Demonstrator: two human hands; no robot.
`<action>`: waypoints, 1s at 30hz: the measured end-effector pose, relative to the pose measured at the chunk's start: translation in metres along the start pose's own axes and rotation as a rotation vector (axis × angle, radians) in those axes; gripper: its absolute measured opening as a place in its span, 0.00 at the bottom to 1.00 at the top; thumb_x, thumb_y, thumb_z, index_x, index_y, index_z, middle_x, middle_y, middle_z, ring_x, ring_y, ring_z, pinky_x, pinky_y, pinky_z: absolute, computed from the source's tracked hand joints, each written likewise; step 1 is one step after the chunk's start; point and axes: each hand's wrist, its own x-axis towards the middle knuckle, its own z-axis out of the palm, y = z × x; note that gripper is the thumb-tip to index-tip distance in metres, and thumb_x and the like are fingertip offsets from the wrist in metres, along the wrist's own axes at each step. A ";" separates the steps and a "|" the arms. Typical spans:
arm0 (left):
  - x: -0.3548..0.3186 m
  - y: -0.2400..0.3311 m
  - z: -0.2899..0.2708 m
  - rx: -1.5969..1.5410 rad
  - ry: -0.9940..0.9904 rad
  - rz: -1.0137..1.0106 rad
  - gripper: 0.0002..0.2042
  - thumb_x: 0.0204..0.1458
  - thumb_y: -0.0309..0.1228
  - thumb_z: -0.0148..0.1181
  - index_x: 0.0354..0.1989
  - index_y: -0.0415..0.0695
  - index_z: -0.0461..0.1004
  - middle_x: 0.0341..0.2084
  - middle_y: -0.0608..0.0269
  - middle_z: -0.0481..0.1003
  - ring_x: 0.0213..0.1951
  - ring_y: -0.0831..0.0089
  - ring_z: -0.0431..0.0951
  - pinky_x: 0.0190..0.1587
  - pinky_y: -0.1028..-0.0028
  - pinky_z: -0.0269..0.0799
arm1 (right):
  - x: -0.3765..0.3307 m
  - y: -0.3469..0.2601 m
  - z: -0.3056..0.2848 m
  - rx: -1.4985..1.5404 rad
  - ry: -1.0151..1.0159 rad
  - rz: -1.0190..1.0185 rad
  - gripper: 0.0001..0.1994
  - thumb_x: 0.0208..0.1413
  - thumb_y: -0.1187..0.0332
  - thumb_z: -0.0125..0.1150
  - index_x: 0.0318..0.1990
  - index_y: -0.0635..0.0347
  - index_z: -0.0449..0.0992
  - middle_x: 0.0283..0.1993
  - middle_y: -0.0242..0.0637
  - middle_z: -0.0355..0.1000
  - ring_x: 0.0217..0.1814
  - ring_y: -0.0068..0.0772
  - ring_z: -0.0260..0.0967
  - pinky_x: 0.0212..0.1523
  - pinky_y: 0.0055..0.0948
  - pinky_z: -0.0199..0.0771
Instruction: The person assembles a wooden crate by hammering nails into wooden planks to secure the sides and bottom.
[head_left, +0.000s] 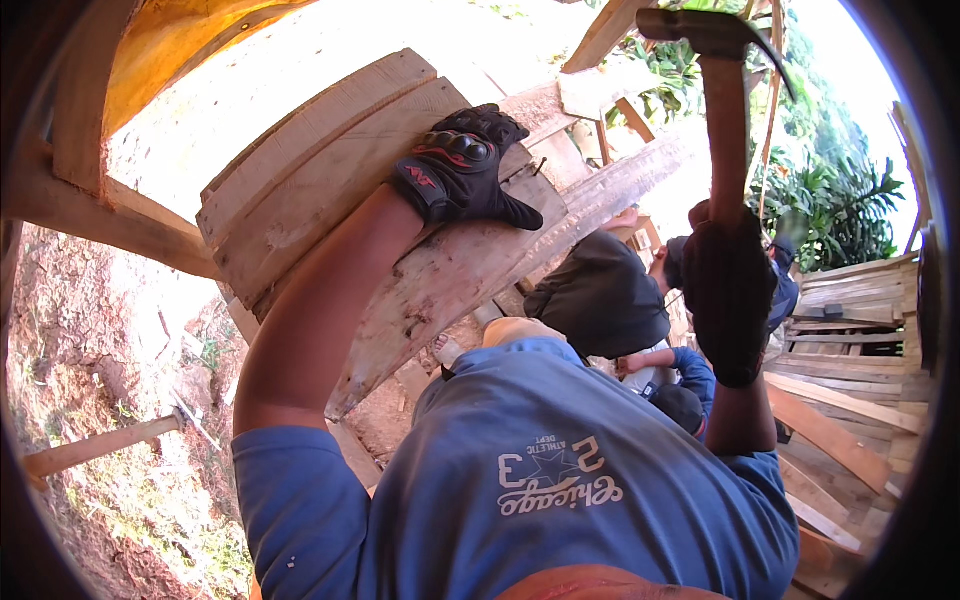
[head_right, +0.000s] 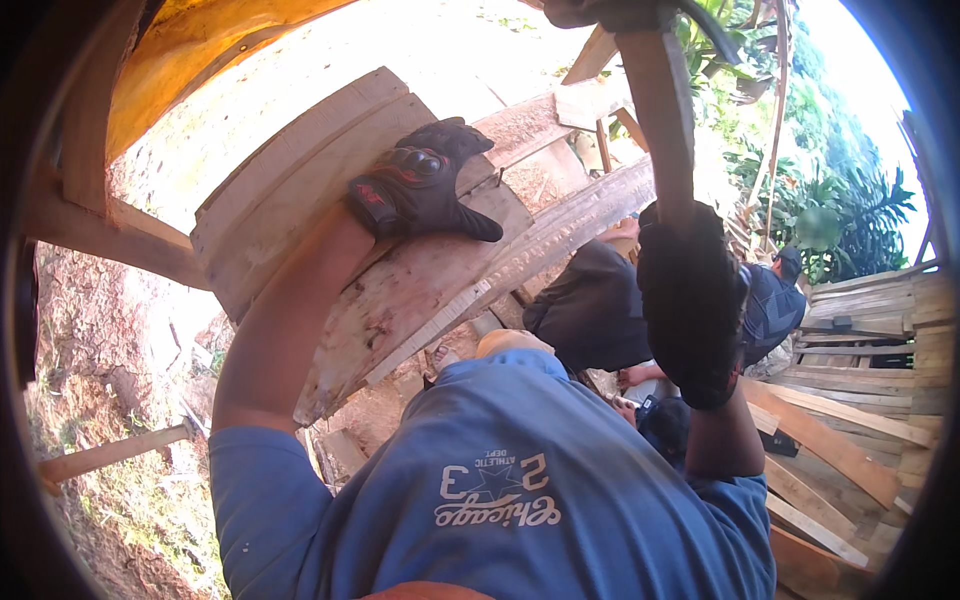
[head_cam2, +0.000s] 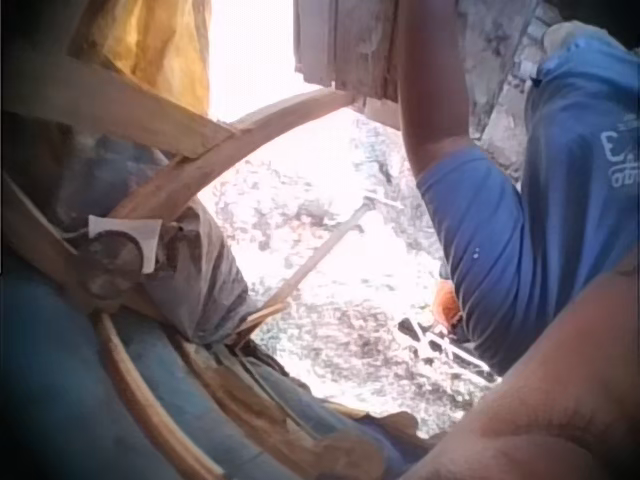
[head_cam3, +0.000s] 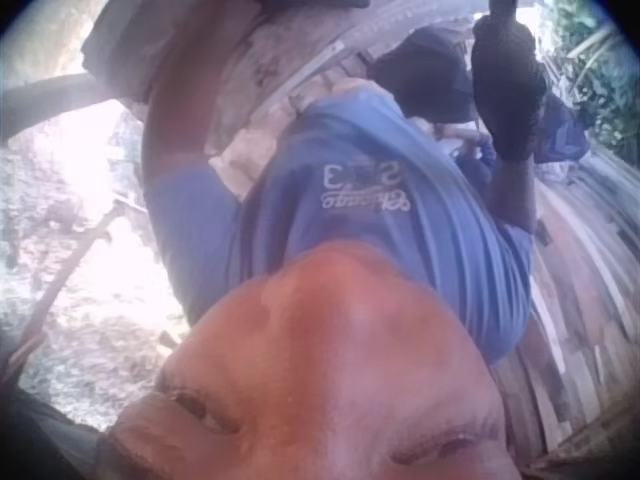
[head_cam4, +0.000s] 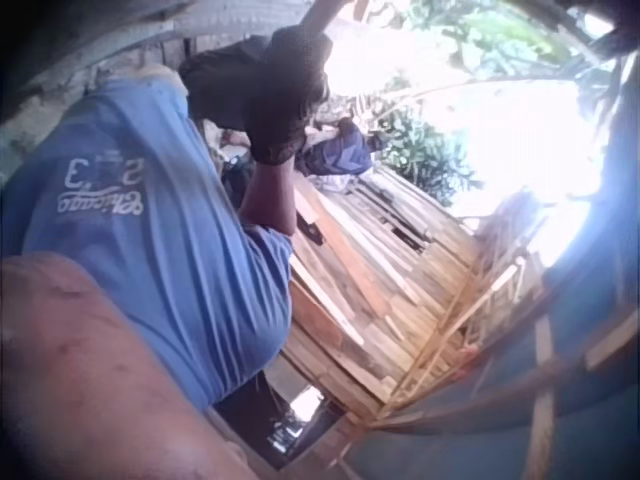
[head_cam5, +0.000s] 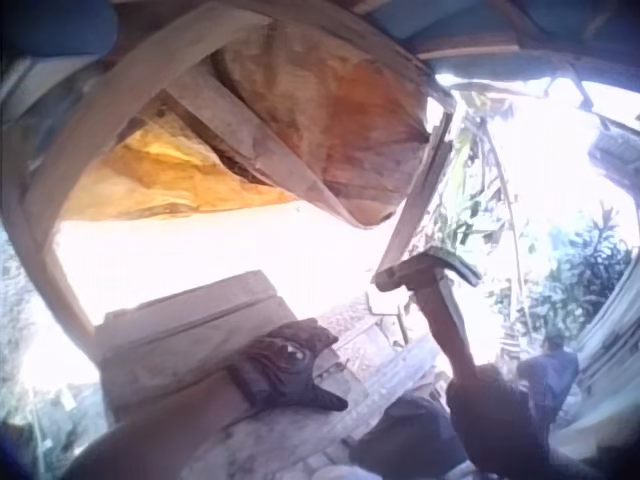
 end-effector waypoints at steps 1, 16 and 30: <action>0.003 0.001 0.001 -0.012 -0.004 0.017 0.56 0.40 0.71 0.71 0.74 0.45 0.65 0.73 0.48 0.63 0.76 0.52 0.57 0.78 0.56 0.54 | -0.005 0.013 0.012 -0.206 -0.038 -0.110 0.08 0.70 0.71 0.57 0.52 0.59 0.77 0.55 0.48 0.77 0.51 0.44 0.79 0.46 0.41 0.79; -0.018 -0.010 -0.028 0.031 -0.233 0.020 0.72 0.33 0.70 0.75 0.80 0.35 0.45 0.80 0.43 0.48 0.80 0.50 0.45 0.81 0.62 0.45 | -0.033 0.026 0.043 -0.223 -0.113 -0.412 0.10 0.69 0.71 0.56 0.54 0.59 0.77 0.54 0.49 0.72 0.55 0.46 0.74 0.48 0.45 0.73; -0.021 -0.011 -0.021 0.068 -0.250 0.019 0.74 0.32 0.72 0.75 0.80 0.32 0.43 0.79 0.39 0.47 0.81 0.50 0.44 0.81 0.63 0.43 | -0.010 -0.016 -0.008 0.061 0.114 -0.220 0.07 0.72 0.66 0.56 0.46 0.60 0.76 0.36 0.44 0.77 0.33 0.40 0.79 0.31 0.36 0.75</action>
